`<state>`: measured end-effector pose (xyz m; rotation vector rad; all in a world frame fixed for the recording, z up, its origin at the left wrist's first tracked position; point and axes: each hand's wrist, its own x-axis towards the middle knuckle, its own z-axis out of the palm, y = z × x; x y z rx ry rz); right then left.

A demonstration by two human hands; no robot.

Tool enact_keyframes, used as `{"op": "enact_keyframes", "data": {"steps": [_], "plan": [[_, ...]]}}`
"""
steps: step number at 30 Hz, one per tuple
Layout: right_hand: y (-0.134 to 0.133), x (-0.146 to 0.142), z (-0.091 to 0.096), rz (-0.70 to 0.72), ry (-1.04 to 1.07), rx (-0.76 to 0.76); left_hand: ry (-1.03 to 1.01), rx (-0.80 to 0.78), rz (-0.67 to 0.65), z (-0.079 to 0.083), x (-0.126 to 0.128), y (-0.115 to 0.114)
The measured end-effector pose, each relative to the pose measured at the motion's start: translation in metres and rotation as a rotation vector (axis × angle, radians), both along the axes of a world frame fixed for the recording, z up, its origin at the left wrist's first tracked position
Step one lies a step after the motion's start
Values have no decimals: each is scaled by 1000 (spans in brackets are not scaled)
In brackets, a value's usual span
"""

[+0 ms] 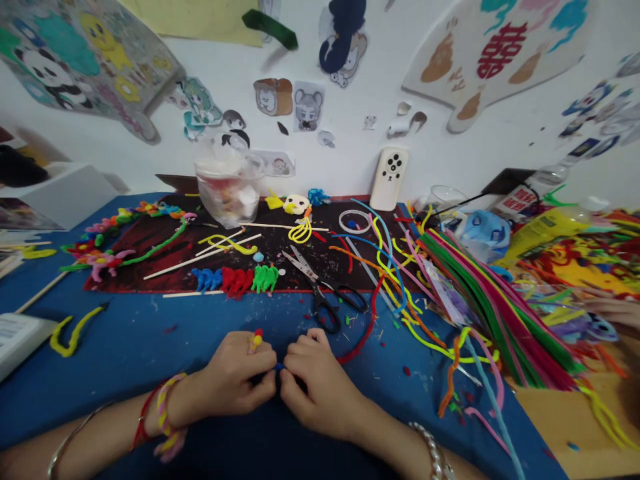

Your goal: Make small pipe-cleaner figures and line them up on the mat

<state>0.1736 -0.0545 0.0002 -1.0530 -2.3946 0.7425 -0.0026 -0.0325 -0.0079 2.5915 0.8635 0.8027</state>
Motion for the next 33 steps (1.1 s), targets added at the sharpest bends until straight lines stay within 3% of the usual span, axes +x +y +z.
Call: {"op": "enact_keyframes", "data": {"steps": [12, 16, 19, 24, 26, 29, 33], "plan": [[-3, 1, -3, -54, -150, 318, 214, 370, -18, -6, -3, -1], [-4, 1, -3, -77, -177, 398, 172, 367, 6, -3, -4, -2], [-1, 4, 1, -107, -178, 474, 60, 97, 47, 2, -4, -3], [4, 9, 6, -172, -137, 547, -207, -703, 59, 9, 0, -1], [5, 10, 6, -196, -101, 543, -304, -915, 79, 9, 1, 0], [5, 11, 8, -243, 5, 499, -355, -1089, 77, 9, 1, 3], [8, 15, 15, -253, 144, 275, -357, -1191, 30, 10, -2, 7]]}}
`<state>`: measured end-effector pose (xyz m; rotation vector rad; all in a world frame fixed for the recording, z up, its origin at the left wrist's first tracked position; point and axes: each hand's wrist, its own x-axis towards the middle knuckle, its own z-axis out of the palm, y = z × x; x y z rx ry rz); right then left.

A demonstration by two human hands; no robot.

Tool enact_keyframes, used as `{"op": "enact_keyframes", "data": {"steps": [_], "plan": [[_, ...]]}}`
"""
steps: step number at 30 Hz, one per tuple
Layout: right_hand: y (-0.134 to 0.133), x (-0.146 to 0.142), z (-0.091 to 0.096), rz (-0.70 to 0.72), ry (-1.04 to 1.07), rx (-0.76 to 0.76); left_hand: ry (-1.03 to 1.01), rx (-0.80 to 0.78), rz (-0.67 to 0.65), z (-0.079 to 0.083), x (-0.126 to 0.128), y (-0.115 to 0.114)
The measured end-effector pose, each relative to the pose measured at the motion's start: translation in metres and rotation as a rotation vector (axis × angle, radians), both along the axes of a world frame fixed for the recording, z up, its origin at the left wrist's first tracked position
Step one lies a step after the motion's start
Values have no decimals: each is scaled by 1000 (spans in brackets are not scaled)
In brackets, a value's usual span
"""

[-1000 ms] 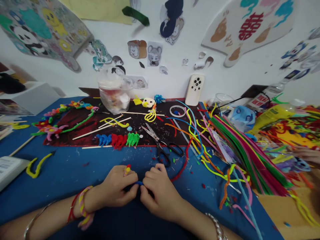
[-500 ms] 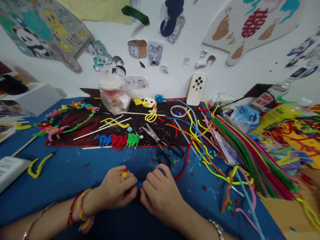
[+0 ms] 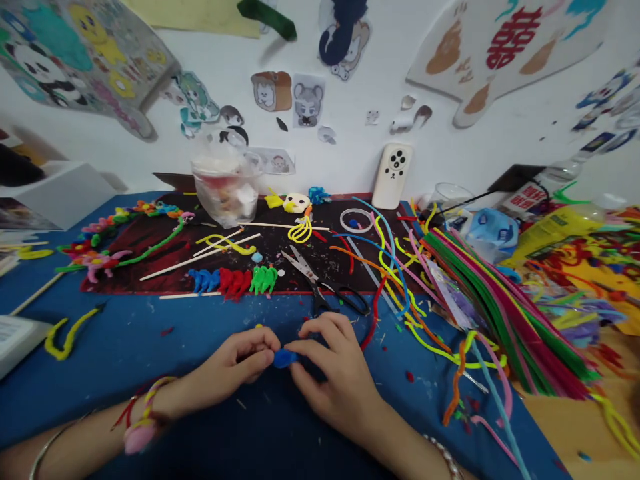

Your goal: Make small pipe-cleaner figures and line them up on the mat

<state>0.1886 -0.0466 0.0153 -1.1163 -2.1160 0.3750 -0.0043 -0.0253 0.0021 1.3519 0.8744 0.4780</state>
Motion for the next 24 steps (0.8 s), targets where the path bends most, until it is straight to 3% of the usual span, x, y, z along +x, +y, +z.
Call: {"op": "enact_keyframes", "data": {"steps": [5, 9, 12, 16, 24], "plan": [[6, 5, 5, 139, 220, -407, -89, -58, -54, -1, -3, 4], [9, 5, 1, 215, 440, -811, -203, -129, -90, -3, -5, 6], [9, 3, -3, 262, 615, -1015, -247, -162, -128, -4, -5, 6], [9, 0, -5, 322, 706, -1085, -297, -209, -156, -5, -6, 5], [9, 0, -11, 274, 742, -1121, -333, -223, -114, -4, -8, 8]]}}
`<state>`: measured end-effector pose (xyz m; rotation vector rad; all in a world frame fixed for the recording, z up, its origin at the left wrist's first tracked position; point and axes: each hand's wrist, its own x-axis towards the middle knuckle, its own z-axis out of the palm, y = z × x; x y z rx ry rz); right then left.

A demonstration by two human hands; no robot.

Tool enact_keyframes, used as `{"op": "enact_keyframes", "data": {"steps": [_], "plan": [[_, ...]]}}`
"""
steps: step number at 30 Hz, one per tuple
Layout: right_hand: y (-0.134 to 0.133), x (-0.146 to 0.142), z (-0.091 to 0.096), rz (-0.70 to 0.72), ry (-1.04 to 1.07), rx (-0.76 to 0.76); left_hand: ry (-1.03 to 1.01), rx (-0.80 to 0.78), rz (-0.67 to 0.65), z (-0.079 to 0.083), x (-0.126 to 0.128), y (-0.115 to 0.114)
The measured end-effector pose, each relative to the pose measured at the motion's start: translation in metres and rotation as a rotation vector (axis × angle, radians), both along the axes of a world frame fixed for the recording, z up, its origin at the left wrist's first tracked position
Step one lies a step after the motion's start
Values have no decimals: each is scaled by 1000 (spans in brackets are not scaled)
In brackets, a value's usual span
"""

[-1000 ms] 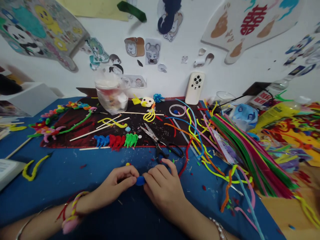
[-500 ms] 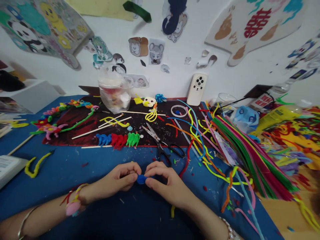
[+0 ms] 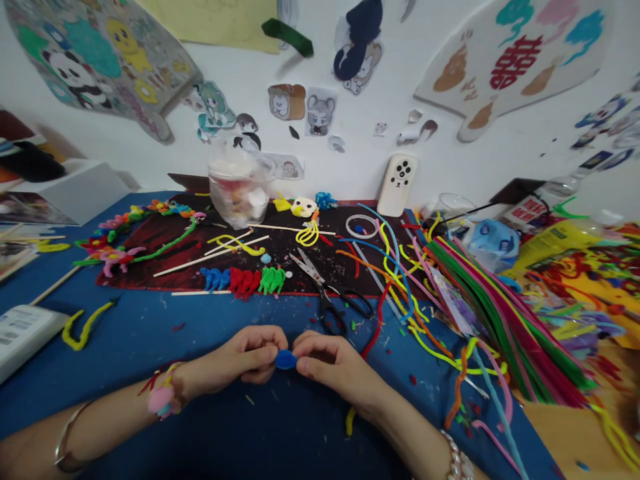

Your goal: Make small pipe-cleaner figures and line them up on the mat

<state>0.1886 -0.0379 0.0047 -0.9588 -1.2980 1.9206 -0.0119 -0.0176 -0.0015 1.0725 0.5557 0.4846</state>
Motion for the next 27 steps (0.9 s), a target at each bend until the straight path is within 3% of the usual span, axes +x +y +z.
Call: {"op": "enact_keyframes", "data": {"steps": [16, 27], "plan": [[-4, -3, -12, -2, 179, -92, 17, 40, -23, 0, 0, 1], [-8, -9, -13, -7, 148, -105, -3, -10, -3, 1, 2, 1]]}}
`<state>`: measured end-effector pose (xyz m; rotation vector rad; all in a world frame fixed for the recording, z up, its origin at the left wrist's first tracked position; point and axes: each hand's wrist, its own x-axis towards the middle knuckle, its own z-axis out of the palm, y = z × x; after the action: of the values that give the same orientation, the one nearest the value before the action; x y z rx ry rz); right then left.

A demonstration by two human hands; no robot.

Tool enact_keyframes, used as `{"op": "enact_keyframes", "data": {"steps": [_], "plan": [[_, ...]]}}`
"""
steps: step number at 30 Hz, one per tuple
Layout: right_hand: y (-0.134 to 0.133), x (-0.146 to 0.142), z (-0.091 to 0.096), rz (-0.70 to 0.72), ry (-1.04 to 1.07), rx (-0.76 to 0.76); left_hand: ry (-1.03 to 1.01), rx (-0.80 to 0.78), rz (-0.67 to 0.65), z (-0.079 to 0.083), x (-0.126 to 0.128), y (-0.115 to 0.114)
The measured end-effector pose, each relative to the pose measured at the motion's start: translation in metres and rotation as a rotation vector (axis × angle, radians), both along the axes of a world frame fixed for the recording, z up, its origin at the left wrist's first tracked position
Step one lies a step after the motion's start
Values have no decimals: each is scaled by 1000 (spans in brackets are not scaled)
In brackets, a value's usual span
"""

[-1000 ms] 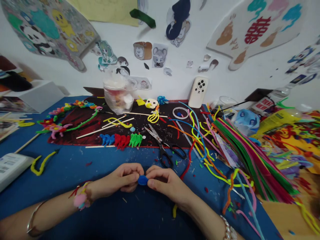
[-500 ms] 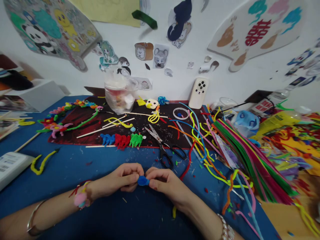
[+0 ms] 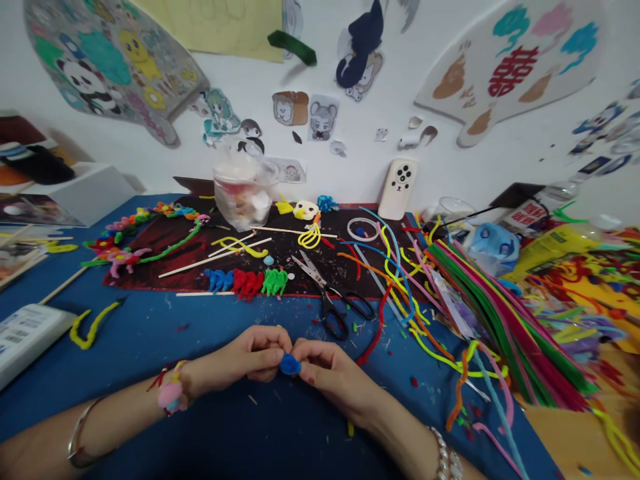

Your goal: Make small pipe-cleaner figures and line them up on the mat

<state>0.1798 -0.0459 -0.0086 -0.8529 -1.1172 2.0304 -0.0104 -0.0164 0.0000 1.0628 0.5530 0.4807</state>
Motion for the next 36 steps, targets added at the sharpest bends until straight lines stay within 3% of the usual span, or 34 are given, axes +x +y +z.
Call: {"op": "enact_keyframes", "data": {"steps": [10, 17, 22, 25, 29, 33, 36], "plan": [[5, -1, 10, -41, -245, 157, -15, -69, 0, 12, -9, 9], [6, 1, 14, -124, -431, 208, 143, 2, 38, 24, -15, 17], [6, 1, 12, -108, -475, 245, 352, 115, -66, 35, -18, 22], [7, 2, 12, -78, -462, 256, 438, 297, -95, 45, -17, 16], [8, 3, 12, -48, -445, 275, 527, 718, -44, 55, -15, -1], [5, 2, 13, -10, -475, 318, 777, 1178, 63, 48, -12, -14], [2, 0, 14, 9, -505, 378, 861, 1345, 44, 42, -11, -15]]}}
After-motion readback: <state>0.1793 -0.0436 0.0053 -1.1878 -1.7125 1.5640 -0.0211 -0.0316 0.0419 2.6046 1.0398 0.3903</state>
